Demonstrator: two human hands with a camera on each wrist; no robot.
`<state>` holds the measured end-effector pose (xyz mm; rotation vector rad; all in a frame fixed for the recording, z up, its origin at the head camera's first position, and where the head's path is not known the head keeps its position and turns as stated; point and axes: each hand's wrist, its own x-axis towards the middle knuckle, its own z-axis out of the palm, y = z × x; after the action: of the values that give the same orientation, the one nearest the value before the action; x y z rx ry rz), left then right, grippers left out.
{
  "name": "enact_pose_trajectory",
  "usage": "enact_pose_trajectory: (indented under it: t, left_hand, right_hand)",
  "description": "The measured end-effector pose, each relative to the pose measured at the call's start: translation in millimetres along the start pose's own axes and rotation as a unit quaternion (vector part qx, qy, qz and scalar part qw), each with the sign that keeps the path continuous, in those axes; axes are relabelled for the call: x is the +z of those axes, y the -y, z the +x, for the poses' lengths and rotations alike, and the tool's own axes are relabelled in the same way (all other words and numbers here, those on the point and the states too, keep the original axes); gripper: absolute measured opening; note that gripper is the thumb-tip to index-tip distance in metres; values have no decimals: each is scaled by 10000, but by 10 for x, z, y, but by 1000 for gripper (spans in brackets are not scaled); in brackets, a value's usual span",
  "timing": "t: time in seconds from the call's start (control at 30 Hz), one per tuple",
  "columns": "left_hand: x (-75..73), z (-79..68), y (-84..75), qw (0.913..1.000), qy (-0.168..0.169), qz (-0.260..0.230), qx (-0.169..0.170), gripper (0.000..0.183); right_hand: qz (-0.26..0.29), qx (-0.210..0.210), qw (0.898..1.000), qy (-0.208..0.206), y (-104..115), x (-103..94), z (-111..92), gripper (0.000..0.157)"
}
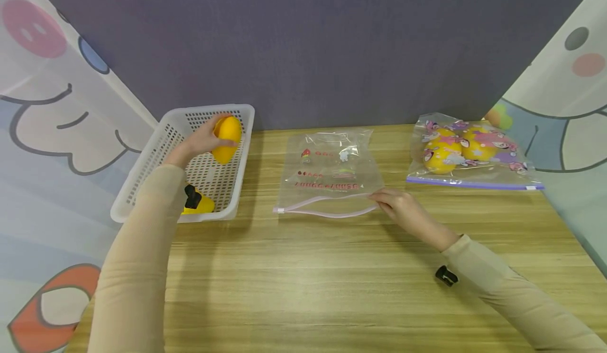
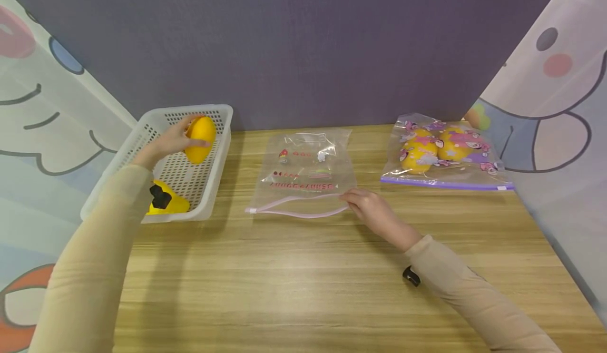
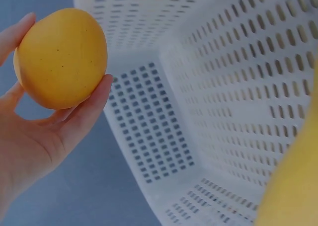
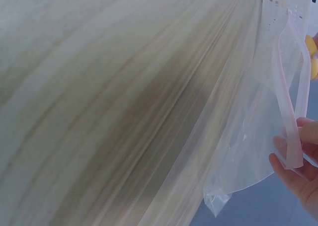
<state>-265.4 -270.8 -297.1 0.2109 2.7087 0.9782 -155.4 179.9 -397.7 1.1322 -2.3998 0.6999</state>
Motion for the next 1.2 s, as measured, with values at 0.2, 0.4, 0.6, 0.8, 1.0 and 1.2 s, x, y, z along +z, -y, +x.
enact_pose_trajectory:
  t: [0.2, 0.4, 0.6, 0.8, 1.0, 1.2]
  left_hand:
    - [16, -28, -134, 9996, 14, 100, 249, 81]
    - [88, -99, -344, 9977, 216, -8, 639, 78]
    - [163, -160, -535, 9938, 415, -28, 1030, 76]
    - [268, -239, -718, 9884, 740, -169, 1318, 75]
    - [366, -334, -865, 9822, 954, -221, 1603, 74]
    - [459, -441, -1000, 9777, 1153, -117, 1753, 74]
  right_hand:
    - [-50, -59, 10000, -59, 3, 7, 7, 26]
    - [-59, -32, 9999, -80, 17, 8, 15, 26]
    - [-59, -29, 9999, -110, 17, 13, 17, 27]
    - [-45, -20, 9999, -141, 15, 21, 17, 28]
    - [-80, -61, 9998, -165, 21, 20, 24, 27]
    - [-95, -97, 9997, -195, 31, 21, 37, 26]
